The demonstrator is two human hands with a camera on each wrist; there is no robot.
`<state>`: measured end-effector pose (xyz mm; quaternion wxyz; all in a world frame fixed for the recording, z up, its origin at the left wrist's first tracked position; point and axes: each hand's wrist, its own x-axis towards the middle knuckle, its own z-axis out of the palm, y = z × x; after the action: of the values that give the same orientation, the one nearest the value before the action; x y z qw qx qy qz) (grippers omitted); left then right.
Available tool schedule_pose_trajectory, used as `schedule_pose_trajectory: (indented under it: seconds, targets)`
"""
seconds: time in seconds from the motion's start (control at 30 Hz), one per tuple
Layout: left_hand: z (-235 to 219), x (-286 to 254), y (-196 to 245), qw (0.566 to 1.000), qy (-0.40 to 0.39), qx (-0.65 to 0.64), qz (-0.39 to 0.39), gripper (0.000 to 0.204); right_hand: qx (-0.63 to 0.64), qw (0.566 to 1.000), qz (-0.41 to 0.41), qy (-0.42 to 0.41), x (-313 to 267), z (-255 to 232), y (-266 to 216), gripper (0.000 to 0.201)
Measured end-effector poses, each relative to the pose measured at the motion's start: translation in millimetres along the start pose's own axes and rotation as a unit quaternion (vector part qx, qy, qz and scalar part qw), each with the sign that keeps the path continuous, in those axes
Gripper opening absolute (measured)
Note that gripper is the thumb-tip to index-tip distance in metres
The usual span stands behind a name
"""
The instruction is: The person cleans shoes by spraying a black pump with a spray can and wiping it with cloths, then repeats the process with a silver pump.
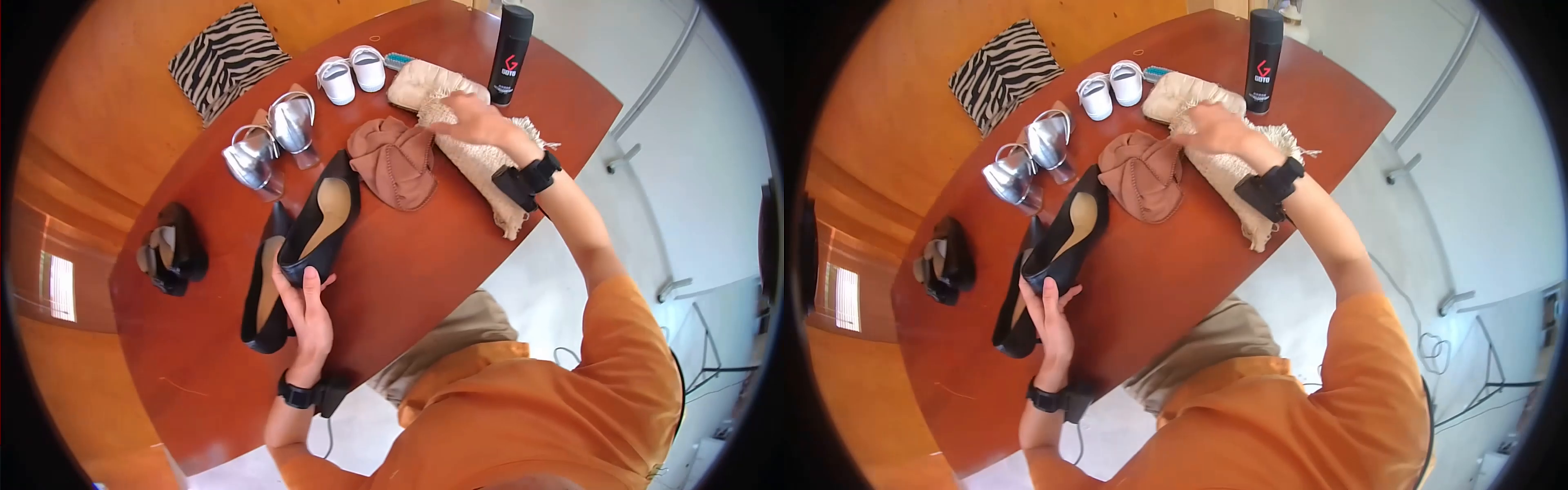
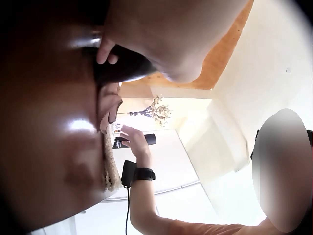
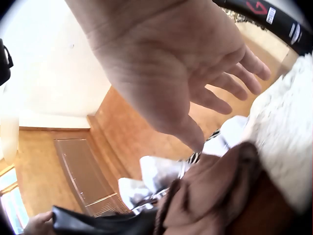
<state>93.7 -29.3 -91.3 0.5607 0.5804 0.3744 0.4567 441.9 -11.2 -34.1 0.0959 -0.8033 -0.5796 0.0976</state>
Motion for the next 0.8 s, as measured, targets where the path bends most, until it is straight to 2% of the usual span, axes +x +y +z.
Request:
schedule_pose_trajectory:
  seconds: [0.07, 0.1, 0.17, 0.2, 0.23, 0.3, 0.33, 0.4, 0.43, 0.5, 0.57, 0.67, 0.73, 0.77, 0.8]
  targets:
    - [-4.9, 0.1, 1.6, 0.999, -0.032, 0.022, -0.022, 0.063, -0.031, 0.999, 0.009, 0.013, -0.6, -7.5, 21.9, 0.065]
    - [-7.4, 1.7, 0.1, 1.0, -0.022, 0.007, -0.021, 0.063, -0.044, 0.998, 0.02, 0.033, 2.9, -9.9, 32.4, 0.066]
    - [-9.1, 3.1, -2.4, 0.998, -0.054, 0.011, 0.002, 0.066, -0.015, 0.999, -0.035, -0.038, 13.1, 1.5, 52.3, 0.072]
    - [-9.8, 3.1, -4.0, 0.998, -0.054, -0.007, -0.01, 0.068, -0.064, 0.996, -0.019, -0.052, 10.6, 10.9, 48.5, 0.076]
    - [-10.8, 3.3, -6.7, 0.999, -0.045, -0.015, -0.009, 0.068, -0.064, 0.995, -0.055, -0.06, 6.1, 23.0, 47.4, 0.074]
    - [-13.0, 3.0, -13.2, 0.997, -0.074, -0.022, -0.009, 0.068, -0.169, 0.971, -0.109, 0.128, -9.2, 72.5, 51.0, 0.062]
    - [-15.8, 3.1, -17.8, 0.997, -0.068, -0.029, -0.013, 0.068, -0.175, 0.97, -0.114, 0.121, -8.3, 65.7, 48.8, 0.062]
    - [-19.9, 4.1, -27.5, 0.99, -0.106, -0.068, -0.059, 0.068, 0.004, 0.998, -0.061, -0.012, -7.2, 40.3, 39.5, 0.038]
    - [-18.6, 3.8, -28.9, 0.99, -0.101, -0.073, -0.059, 0.068, 0.0, 0.998, -0.064, -0.015, -4.8, 28.3, 37.8, 0.038]
    - [-18.2, 3.9, -29.2, 0.991, -0.096, -0.082, -0.046, 0.068, 0.031, 0.999, 0.023, 0.026, 1.9, 4.5, 40.2, 0.024]
    - [-18.8, 4.7, -28.6, 0.991, -0.096, -0.082, -0.051, 0.068, 0.082, 0.974, -0.068, 0.201, 6.9, -14.1, 42.6, 0.021]
    - [-17.5, 4.1, -24.0, 0.99, -0.1, -0.08, -0.057, 0.068, 0.139, 0.965, -0.022, 0.219, 11.7, -48.3, 32.7, 0.023]
    - [-16.1, 4.5, -20.6, 0.99, -0.096, -0.082, -0.054, 0.068, 0.324, 0.908, -0.071, 0.257, 21.0, -55.5, 31.6, 0.025]
    - [-15.1, 4.7, -18.9, 0.992, -0.09, -0.079, -0.05, 0.067, 0.324, 0.908, -0.075, 0.257, 21.5, -55.1, 26.2, 0.025]
    - [-14.5, 4.7, -17.5, 0.993, -0.083, -0.075, -0.048, 0.067, 0.386, 0.889, -0.074, 0.236, 20.8, -51.4, 19.4, 0.026]
